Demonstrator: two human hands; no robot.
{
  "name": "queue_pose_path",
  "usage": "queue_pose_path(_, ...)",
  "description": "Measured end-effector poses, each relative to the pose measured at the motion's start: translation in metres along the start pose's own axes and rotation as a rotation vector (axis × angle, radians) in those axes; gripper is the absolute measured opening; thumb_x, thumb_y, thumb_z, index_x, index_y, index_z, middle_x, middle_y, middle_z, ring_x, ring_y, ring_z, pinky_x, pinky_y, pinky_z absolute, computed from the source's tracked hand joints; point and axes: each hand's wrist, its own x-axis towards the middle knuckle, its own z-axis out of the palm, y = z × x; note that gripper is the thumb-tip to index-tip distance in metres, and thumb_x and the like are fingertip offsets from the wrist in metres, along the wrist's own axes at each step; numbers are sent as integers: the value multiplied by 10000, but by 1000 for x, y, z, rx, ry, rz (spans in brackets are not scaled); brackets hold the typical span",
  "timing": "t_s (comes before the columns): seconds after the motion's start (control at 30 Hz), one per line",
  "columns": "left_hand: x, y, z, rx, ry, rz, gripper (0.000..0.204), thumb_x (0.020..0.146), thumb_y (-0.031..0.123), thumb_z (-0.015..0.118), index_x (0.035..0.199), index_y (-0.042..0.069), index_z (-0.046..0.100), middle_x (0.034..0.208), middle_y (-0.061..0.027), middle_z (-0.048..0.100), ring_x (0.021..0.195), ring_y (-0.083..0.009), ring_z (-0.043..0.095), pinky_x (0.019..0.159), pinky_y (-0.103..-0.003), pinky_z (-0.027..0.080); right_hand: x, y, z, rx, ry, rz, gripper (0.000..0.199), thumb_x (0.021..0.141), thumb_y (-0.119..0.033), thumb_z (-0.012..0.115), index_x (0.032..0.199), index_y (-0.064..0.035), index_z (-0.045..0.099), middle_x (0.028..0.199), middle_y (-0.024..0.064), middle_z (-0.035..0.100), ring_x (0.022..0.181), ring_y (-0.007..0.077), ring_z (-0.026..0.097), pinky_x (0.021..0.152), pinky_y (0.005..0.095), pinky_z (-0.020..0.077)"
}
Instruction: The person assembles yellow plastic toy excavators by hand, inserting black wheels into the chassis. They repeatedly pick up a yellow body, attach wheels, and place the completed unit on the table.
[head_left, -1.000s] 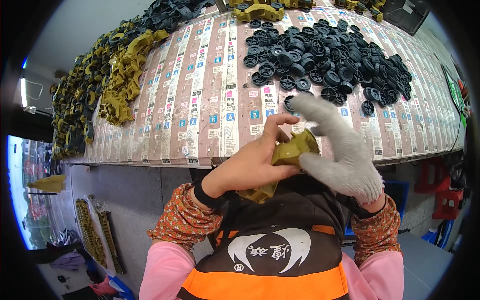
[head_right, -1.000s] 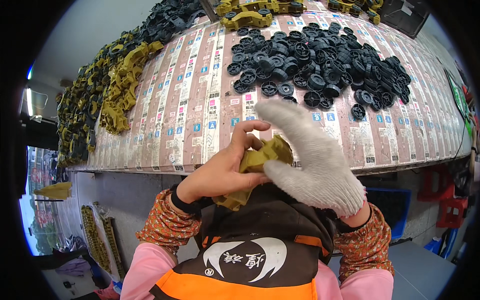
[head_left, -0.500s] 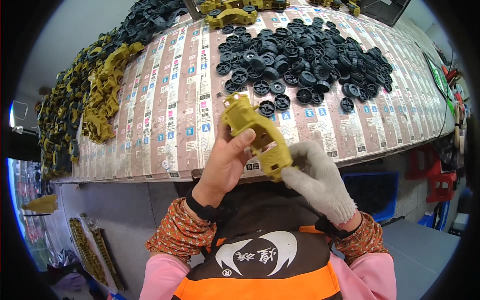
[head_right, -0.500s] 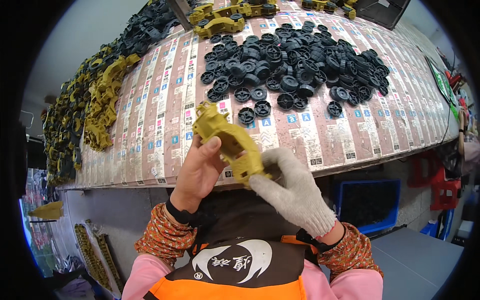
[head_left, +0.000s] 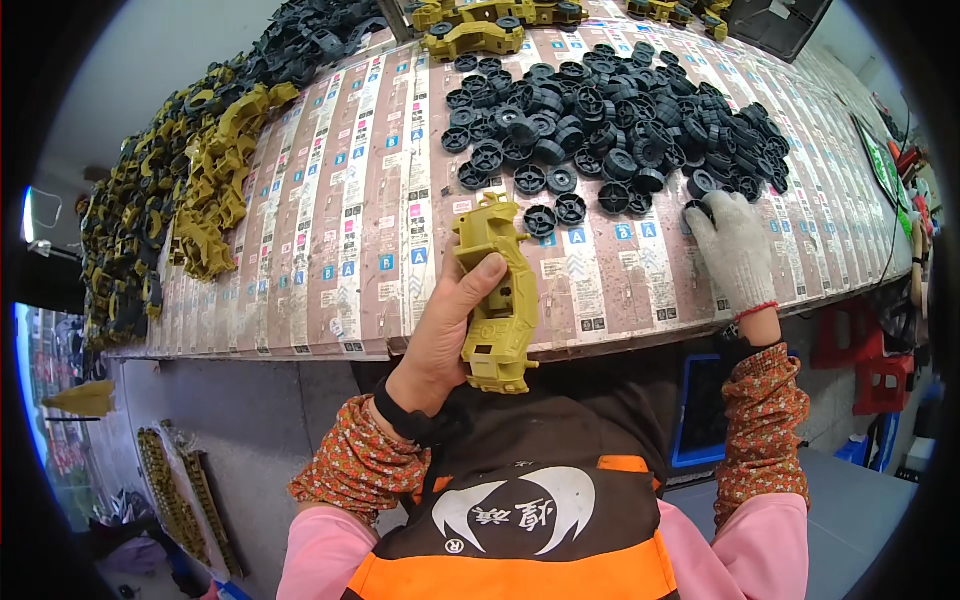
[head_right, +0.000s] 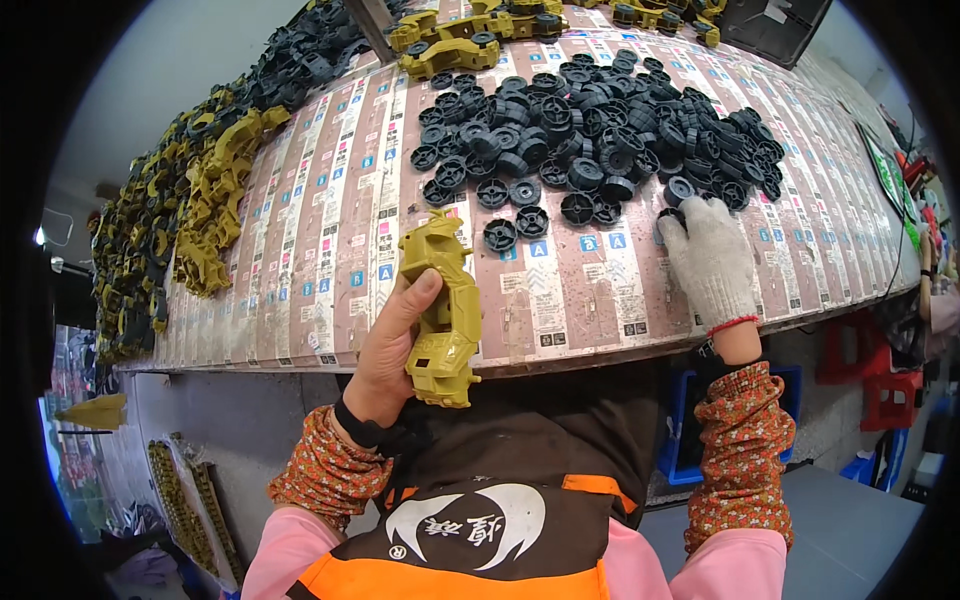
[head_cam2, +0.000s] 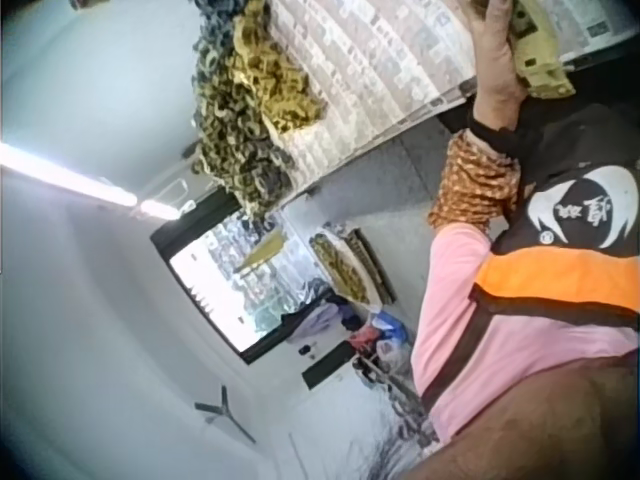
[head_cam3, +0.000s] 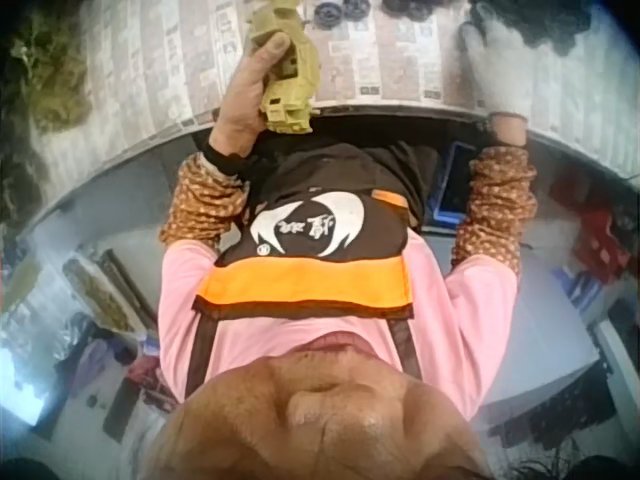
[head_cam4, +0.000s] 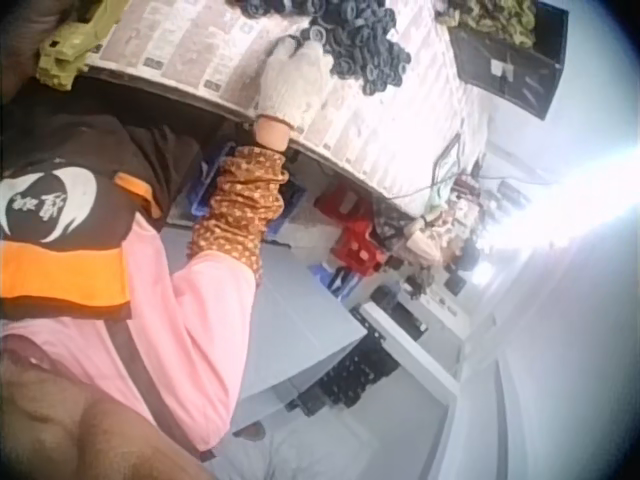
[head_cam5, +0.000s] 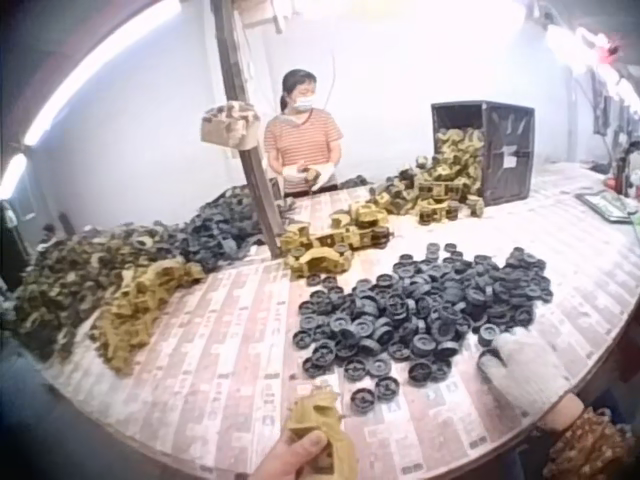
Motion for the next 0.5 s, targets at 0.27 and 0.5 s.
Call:
queue_pose_path(0.27, -1, -11, -1, 45, -29, -68, 610, 1055, 237, 725, 1560, 172, 389, 1285, -30, 606, 1106, -142, 668, 886, -331, 620, -34, -74, -14, 731, -109, -28, 164, 987, -149, 672, 1073, -19, 621, 937, 159, 717, 821, 308, 728, 740, 409, 566)
queue_pose_path(0.5, -8, -19, 13, 179, -96, 19, 771, 1033, 132, 740, 1638, 228, 273, 1388, -46, 568, 1178, -154, 627, 964, -350, 594, -65, -143, -17, 1138, -243, 41, 241, 998, -43, 657, 1237, -16, 637, 1020, 169, 721, 882, 253, 764, 778, 369, 593)
